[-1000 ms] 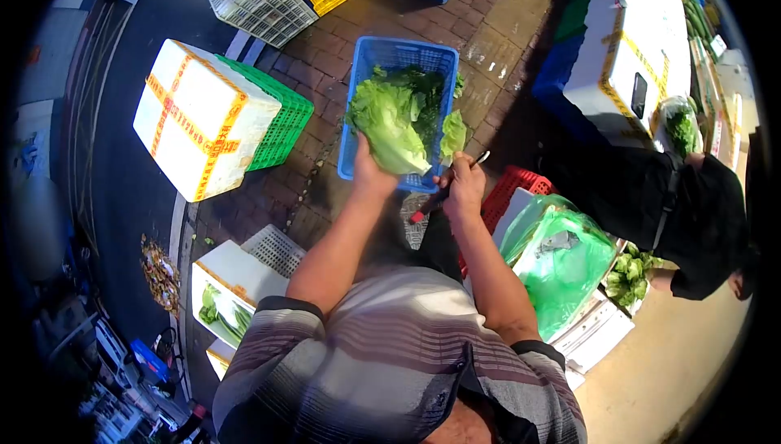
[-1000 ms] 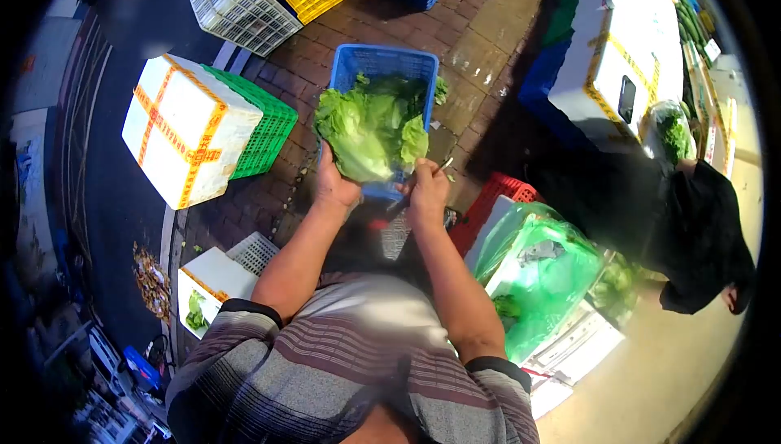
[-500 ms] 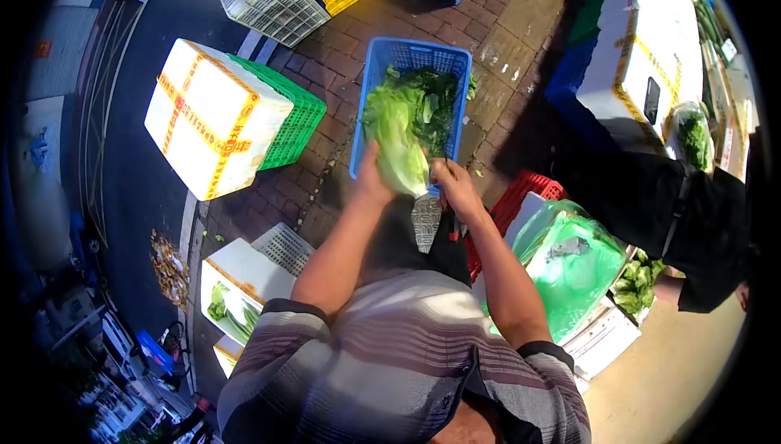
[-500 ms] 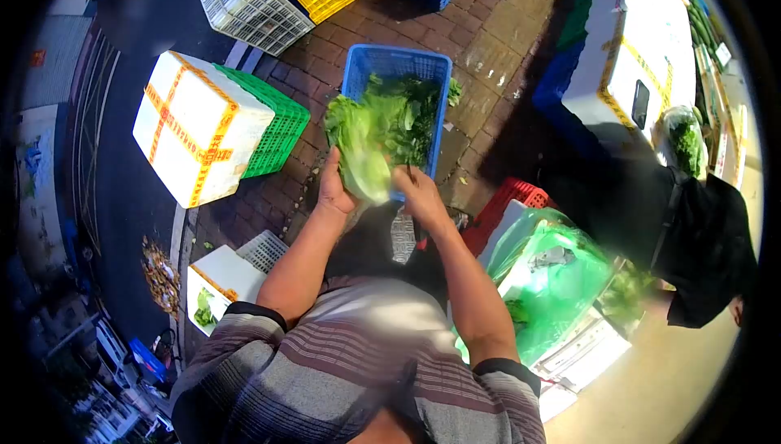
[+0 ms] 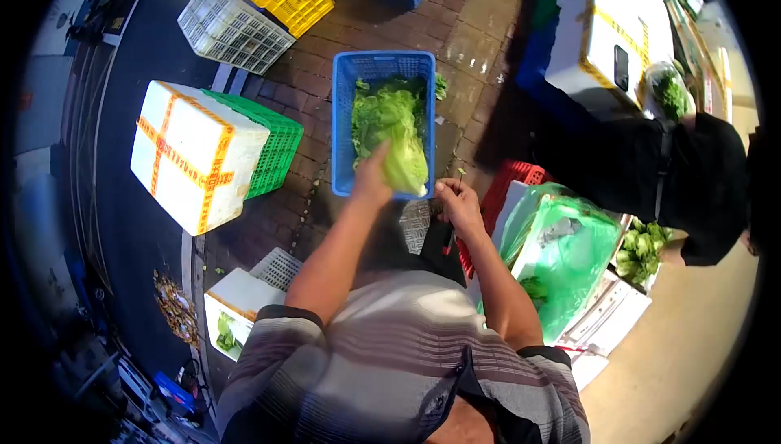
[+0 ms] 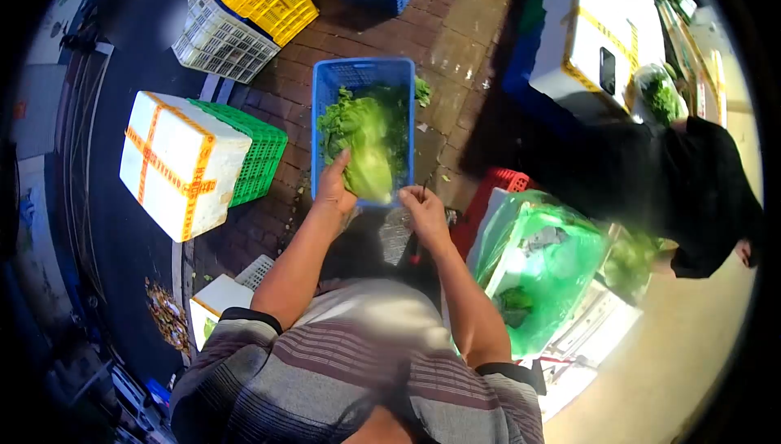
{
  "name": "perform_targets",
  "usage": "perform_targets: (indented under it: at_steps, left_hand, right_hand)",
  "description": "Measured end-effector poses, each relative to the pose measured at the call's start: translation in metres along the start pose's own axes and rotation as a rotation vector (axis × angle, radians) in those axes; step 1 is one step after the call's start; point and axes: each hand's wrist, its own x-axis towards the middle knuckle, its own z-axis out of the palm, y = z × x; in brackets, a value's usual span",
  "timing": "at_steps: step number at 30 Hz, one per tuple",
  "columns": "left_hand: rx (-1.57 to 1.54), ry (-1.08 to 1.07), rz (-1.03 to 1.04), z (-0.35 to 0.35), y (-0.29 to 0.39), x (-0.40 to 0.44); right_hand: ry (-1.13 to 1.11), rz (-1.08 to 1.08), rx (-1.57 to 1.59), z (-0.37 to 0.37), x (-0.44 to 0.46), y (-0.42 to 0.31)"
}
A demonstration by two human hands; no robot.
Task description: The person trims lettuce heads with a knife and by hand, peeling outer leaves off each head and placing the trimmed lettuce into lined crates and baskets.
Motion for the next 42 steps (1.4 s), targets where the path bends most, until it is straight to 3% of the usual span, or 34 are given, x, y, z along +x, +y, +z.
perform_targets:
  at_steps: [1,4,5,6,8,11,12,13,15,16,21,24,27,30,32,33,34,36,39,42]
  left_hand:
    - [0.044,0.025,-0.007,0.009,0.001,0.000]
    - [0.171,0.033,0.099,0.019,-0.016,0.010]
    - [0.224,0.035,0.123,0.021,-0.025,0.013]
    - [0.279,0.031,0.143,0.024,-0.033,0.015]
    - [0.326,-0.047,0.010,0.031,-0.044,0.018]
    - [0.366,-0.195,-0.241,0.066,-0.047,0.006]
    - [0.409,-0.089,-0.257,0.084,-0.055,-0.001]
    - [0.390,-0.282,-0.235,0.087,-0.067,0.000]
    - [0.583,-0.449,-0.290,0.090,-0.088,0.014]
    - [0.631,-0.394,-0.299,0.108,-0.100,0.004]
    - [0.959,-0.497,-0.481,0.173,-0.167,-0.012]
    - [1.064,-0.641,-0.575,0.186,-0.224,-0.012]
    - [1.150,-0.783,-0.663,0.213,-0.283,-0.019]
    - [1.303,-0.870,-0.505,0.226,-0.344,-0.008]
    - [1.367,-0.925,-0.542,0.224,-0.384,0.010]
    - [1.400,-0.949,-0.560,0.226,-0.405,0.016]
    - [1.400,-0.976,-0.559,0.229,-0.428,0.014]
    - [1.597,-1.163,-0.432,0.231,-0.472,0.018]
    - [1.683,-1.424,-0.363,0.256,-0.555,-0.003]
    - [1.780,-1.842,0.353,0.289,-0.634,-0.026]
  right_hand:
    - [0.006,-0.030,0.000,-0.004,-0.002,-0.001]
    - [0.139,-0.510,-0.466,-0.005,-0.003,-0.005]
    - [0.125,-0.450,-0.508,-0.008,-0.008,-0.010]
    - [0.145,-0.564,-0.560,-0.004,-0.007,-0.013]
    - [0.211,-0.783,-0.676,-0.002,-0.011,-0.016]
    - [0.339,-0.771,-0.762,-0.015,-0.022,-0.013]
    - [0.405,-0.769,-0.778,-0.026,-0.028,-0.011]
    - [0.448,-0.664,-0.778,-0.032,-0.038,-0.009]
    - [0.548,-0.473,-0.771,-0.048,-0.045,0.003]
    - [0.598,-0.389,-0.765,-0.062,-0.046,0.013]
    - [0.839,-0.302,-0.270,-0.134,-0.074,0.052]
    - [0.832,-0.283,0.261,-0.174,-0.123,0.062]
    - [0.861,-0.487,1.034,-0.214,-0.139,0.099]
    - [1.094,-0.402,1.297,-0.266,-0.164,0.119]
    - [1.134,-0.424,1.382,-0.308,-0.191,0.136]
    - [1.256,-0.385,1.391,-0.331,-0.197,0.145]
    - [1.283,-0.474,1.453,-0.350,-0.222,0.122]
    - [1.332,-0.567,1.475,-0.396,-0.224,0.173]
    - [1.461,-0.634,1.481,-0.462,-0.250,0.188]
    - [1.456,-0.747,1.445,-0.526,-0.259,0.238]
